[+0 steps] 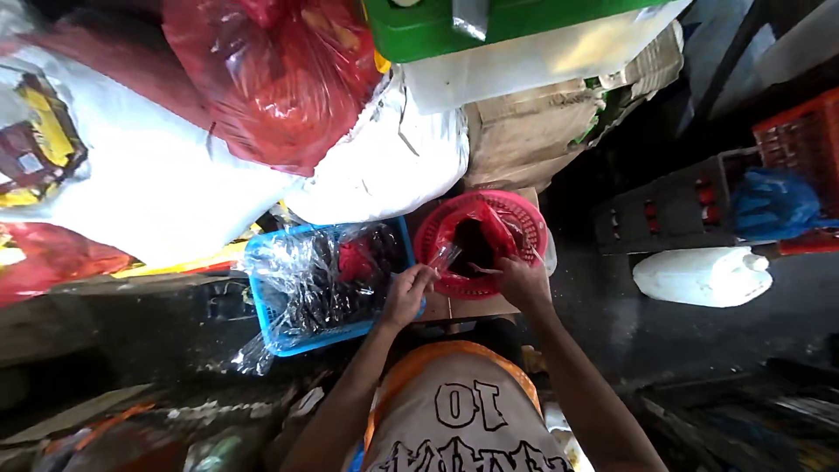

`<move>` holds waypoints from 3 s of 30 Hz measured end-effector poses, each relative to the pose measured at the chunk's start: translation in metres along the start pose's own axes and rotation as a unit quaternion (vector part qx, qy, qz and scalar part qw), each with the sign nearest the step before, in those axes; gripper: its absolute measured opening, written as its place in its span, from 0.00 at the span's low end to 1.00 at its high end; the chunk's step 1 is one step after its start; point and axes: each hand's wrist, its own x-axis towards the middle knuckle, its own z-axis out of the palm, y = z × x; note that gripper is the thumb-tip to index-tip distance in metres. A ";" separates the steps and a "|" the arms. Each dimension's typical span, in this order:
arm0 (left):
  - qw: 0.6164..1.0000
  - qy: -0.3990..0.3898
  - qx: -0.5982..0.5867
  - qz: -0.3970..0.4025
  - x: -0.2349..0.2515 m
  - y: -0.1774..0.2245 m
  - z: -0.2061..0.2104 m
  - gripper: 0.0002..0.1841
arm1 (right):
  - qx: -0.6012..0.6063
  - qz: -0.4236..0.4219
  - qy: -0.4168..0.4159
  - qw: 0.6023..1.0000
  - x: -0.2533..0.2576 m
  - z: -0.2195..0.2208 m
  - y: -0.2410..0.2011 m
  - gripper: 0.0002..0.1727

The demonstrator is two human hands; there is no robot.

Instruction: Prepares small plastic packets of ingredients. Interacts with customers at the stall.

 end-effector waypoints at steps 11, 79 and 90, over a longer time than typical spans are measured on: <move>0.998 0.033 -0.056 0.012 -0.008 -0.010 0.008 0.19 | 0.420 -0.097 0.087 0.898 0.032 0.038 -0.008 0.17; 0.988 -0.056 -0.089 0.115 0.031 -0.017 0.031 0.09 | 0.467 -0.206 0.320 0.799 -0.016 -0.071 -0.023 0.09; 0.993 0.015 -0.050 0.104 0.021 -0.030 0.009 0.08 | 0.517 0.082 0.114 0.844 0.060 0.053 -0.021 0.18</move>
